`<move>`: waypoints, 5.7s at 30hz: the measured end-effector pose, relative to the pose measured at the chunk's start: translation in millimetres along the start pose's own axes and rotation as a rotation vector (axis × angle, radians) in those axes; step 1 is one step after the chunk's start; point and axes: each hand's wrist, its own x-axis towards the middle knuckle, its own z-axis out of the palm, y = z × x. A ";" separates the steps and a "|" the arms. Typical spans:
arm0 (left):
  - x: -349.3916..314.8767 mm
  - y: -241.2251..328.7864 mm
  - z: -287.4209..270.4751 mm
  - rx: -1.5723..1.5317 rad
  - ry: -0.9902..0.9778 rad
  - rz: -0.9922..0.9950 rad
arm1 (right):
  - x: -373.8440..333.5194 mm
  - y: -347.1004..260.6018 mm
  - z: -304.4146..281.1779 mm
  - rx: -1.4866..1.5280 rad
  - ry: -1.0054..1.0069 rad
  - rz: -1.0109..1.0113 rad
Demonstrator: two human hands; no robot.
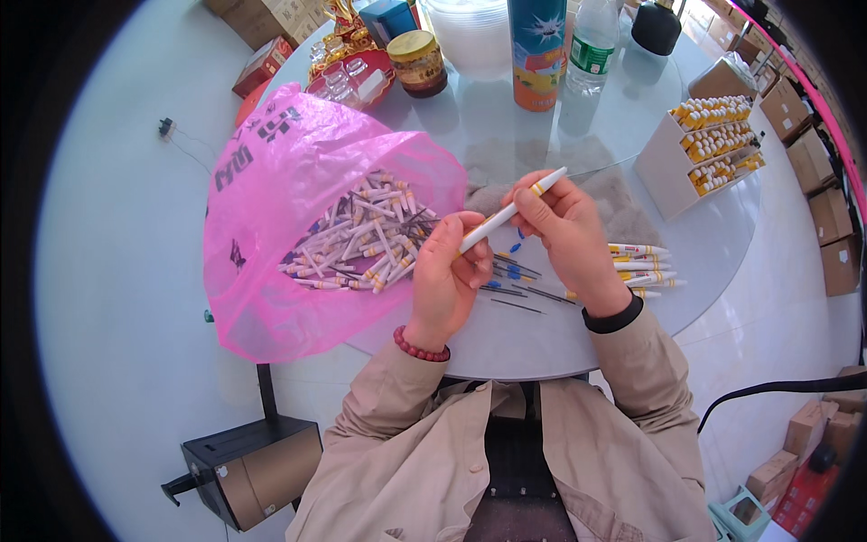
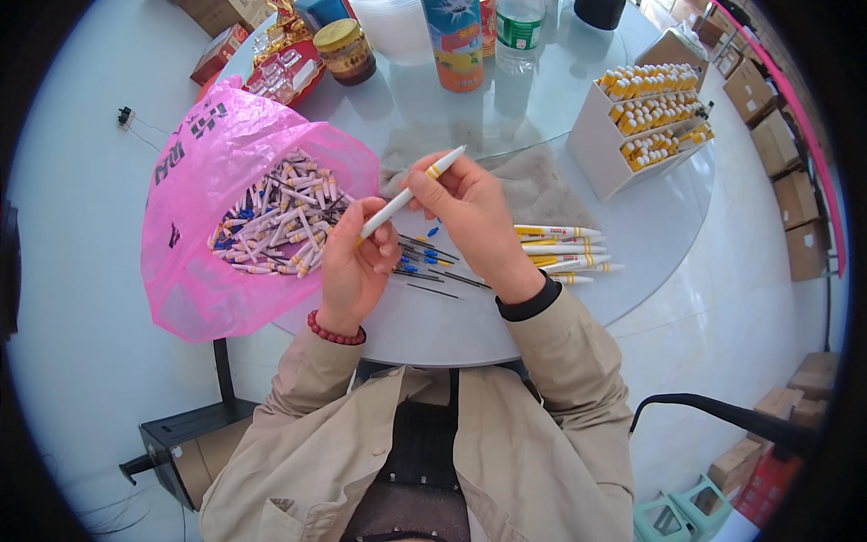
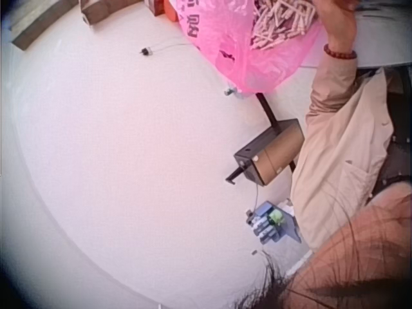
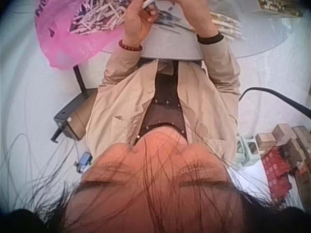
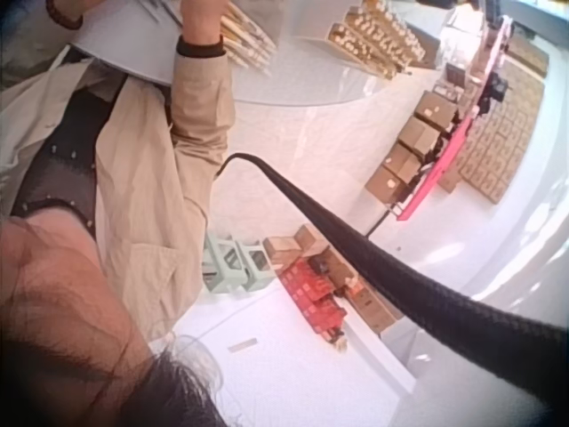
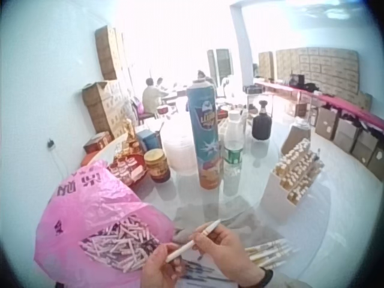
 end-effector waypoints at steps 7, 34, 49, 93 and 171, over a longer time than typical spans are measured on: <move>-6.5 8.2 3.7 0.176 0.113 0.059 | 2.9 0.9 -2.4 0.076 0.086 -0.062; 29.1 151.9 -134.0 2.332 0.798 0.075 | -2.9 -3.8 -5.9 0.065 0.025 -0.119; 107.2 163.6 -128.2 2.267 0.658 0.274 | -3.8 -7.3 -6.0 0.109 0.043 -0.109; -27.4 84.5 -34.0 1.433 0.377 0.556 | -29.5 -37.7 -56.9 -0.226 0.103 -0.125; -23.3 37.0 -30.3 0.497 -0.568 -0.099 | 61.3 44.8 78.8 -1.630 -0.235 -0.158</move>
